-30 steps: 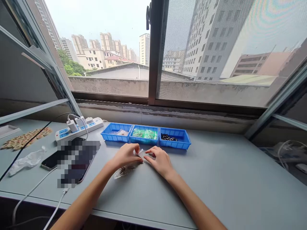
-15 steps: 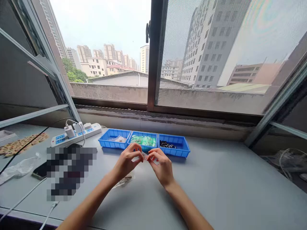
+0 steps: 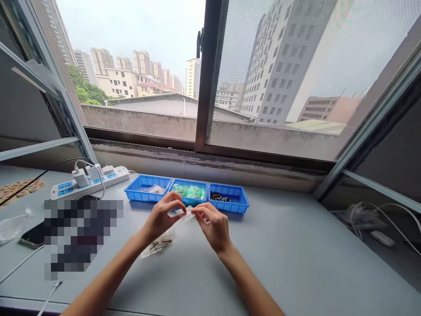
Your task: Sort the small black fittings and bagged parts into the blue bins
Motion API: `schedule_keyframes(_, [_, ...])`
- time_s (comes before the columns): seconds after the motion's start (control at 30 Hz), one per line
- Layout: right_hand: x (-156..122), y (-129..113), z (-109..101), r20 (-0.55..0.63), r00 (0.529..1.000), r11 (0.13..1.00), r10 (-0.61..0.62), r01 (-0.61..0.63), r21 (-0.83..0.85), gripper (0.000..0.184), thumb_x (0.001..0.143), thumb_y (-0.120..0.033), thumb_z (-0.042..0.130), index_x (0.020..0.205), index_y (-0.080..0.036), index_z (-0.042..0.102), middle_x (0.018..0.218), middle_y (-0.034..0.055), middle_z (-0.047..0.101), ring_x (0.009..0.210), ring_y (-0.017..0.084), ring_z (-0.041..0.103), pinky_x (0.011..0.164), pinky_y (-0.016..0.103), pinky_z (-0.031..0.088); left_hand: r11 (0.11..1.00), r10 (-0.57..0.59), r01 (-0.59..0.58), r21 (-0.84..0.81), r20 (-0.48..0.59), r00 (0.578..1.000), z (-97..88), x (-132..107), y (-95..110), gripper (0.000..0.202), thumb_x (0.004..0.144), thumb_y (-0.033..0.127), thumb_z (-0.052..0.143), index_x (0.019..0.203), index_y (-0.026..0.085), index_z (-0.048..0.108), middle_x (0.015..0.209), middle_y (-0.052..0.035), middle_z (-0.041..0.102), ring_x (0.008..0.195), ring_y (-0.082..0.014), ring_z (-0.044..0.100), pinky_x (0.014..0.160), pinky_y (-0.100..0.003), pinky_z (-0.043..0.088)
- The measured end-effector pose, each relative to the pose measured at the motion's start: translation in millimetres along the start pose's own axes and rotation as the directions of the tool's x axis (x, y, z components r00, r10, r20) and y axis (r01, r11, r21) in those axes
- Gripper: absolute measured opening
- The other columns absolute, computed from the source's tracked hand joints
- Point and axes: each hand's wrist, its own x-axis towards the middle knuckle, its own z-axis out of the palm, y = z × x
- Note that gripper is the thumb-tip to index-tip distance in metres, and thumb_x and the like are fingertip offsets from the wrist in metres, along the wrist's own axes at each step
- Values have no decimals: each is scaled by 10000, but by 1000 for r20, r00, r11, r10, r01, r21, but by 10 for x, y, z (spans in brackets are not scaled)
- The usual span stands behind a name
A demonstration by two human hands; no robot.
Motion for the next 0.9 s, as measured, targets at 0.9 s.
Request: schedule_keyframes(0.9, [-125, -45, 199, 432, 854, 954, 292, -228, -195, 201, 782, -202, 496, 883, -245, 664, 877, -23, 685, 550, 115, 556, 558, 241, 373, 530, -668, 847, -50, -640, 380, -433, -53, -814, 240, 798, 178, 547, 990, 175, 692, 812, -89, 710, 798, -247, 623, 854, -434, 410])
